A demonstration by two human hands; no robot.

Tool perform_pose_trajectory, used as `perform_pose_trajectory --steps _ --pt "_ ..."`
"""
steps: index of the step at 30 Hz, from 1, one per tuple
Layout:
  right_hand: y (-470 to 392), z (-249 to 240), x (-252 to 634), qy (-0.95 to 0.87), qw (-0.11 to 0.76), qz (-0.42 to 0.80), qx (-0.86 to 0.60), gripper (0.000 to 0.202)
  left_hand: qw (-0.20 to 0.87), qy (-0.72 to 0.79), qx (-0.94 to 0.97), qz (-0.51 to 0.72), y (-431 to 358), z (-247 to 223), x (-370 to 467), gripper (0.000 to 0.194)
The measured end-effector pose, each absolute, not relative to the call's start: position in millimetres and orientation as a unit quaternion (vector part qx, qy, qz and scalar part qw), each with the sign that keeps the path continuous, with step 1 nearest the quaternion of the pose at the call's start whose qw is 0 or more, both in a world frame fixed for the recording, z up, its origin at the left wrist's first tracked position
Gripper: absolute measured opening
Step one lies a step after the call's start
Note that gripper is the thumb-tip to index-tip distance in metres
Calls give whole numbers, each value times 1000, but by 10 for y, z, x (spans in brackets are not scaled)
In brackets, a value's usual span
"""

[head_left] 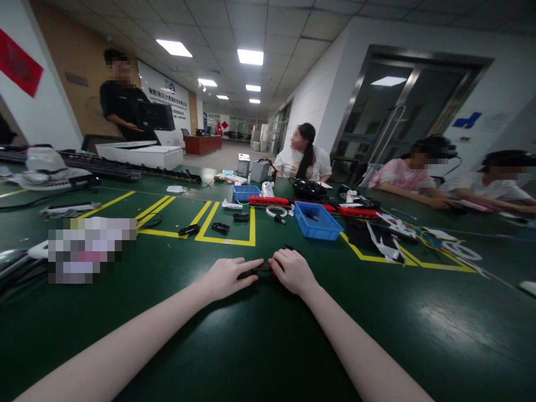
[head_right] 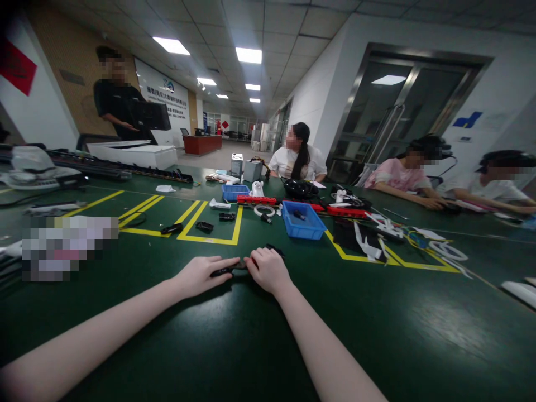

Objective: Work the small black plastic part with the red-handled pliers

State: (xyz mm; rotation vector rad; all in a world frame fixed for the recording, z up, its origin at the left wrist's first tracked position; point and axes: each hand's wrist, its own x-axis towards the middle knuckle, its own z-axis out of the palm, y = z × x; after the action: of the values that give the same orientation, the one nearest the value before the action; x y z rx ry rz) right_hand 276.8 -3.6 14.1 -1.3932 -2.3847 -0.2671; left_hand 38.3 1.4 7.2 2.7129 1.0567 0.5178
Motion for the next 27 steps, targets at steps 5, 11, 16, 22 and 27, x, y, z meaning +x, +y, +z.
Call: perform_pose_trajectory --steps 5,11,16,22,27 --pt "-44 157 2769 -845 187 -96 -491 35 126 363 903 190 23 85 380 50" --pt "-15 144 2779 -850 186 -94 -484 37 142 366 900 190 17 104 370 49" --pt "4 121 2781 -848 186 -96 -487 29 107 364 907 181 14 104 374 50" --pt "6 131 2789 -850 191 -85 -483 27 -13 361 922 143 19 128 385 53" --pt "0 145 2782 -851 187 -79 -485 29 -46 346 927 137 16 148 381 51"
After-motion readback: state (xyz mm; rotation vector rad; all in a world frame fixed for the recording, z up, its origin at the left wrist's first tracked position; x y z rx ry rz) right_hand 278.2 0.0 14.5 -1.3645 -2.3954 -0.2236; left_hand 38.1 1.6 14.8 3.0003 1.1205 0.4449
